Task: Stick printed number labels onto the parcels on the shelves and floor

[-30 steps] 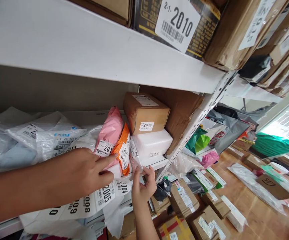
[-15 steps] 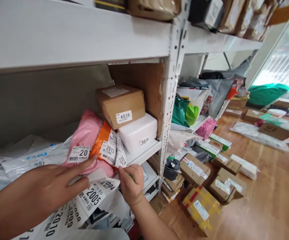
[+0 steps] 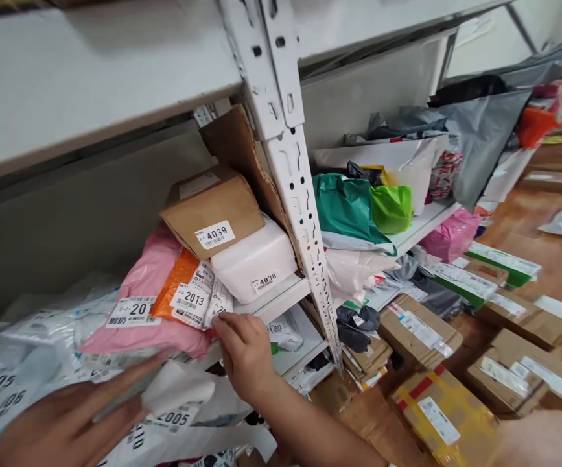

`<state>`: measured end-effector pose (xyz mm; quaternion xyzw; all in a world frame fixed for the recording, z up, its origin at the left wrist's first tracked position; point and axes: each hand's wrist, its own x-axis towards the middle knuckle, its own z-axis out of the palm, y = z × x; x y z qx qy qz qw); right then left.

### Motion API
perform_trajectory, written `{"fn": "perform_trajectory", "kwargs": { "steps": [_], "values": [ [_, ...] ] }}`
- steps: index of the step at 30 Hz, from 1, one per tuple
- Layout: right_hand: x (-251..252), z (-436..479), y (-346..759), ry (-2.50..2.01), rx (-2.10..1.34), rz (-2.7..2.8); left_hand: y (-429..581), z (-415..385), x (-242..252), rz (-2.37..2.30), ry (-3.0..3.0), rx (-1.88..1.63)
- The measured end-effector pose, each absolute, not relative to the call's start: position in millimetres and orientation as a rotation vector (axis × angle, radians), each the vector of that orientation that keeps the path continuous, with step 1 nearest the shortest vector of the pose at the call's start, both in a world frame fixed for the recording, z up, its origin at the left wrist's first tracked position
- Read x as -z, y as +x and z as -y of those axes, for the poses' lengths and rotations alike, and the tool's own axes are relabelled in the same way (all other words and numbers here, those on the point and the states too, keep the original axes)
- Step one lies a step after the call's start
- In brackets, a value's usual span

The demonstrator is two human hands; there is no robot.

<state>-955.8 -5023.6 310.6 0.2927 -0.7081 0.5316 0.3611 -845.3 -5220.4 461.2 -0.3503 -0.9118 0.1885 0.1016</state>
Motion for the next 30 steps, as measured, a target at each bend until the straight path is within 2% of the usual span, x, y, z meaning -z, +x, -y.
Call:
{"fn": "perform_trajectory", "kwargs": {
  "steps": [6,11,15,19,23,28,30],
  "values": [
    [-338,5018,-952,0.828,-1.412,1.971,-805,5163,-416,2.519,-0.703,-0.185],
    [-338,5030,-944,0.821,-1.286,2.014,-777,5146,-369,2.574,-0.376,-0.108],
    [-336,5043,-948,0.787,-1.236,2.050,-774,5137,-325,2.464,-0.047,0.264],
    [-342,5042,-944,0.790,-1.273,2.118,-787,5135,-315,2.265,0.158,0.584],
    [-335,5008,-917,0.924,-1.591,1.933,-785,5131,-324,2.144,0.292,0.794],
    [-290,4965,-878,1.236,-2.496,1.813,-774,5106,-299,2.152,0.374,1.196],
    [-267,4958,-872,1.188,-2.750,1.769,-774,5093,-281,2.179,0.373,1.302]
  ]
}}
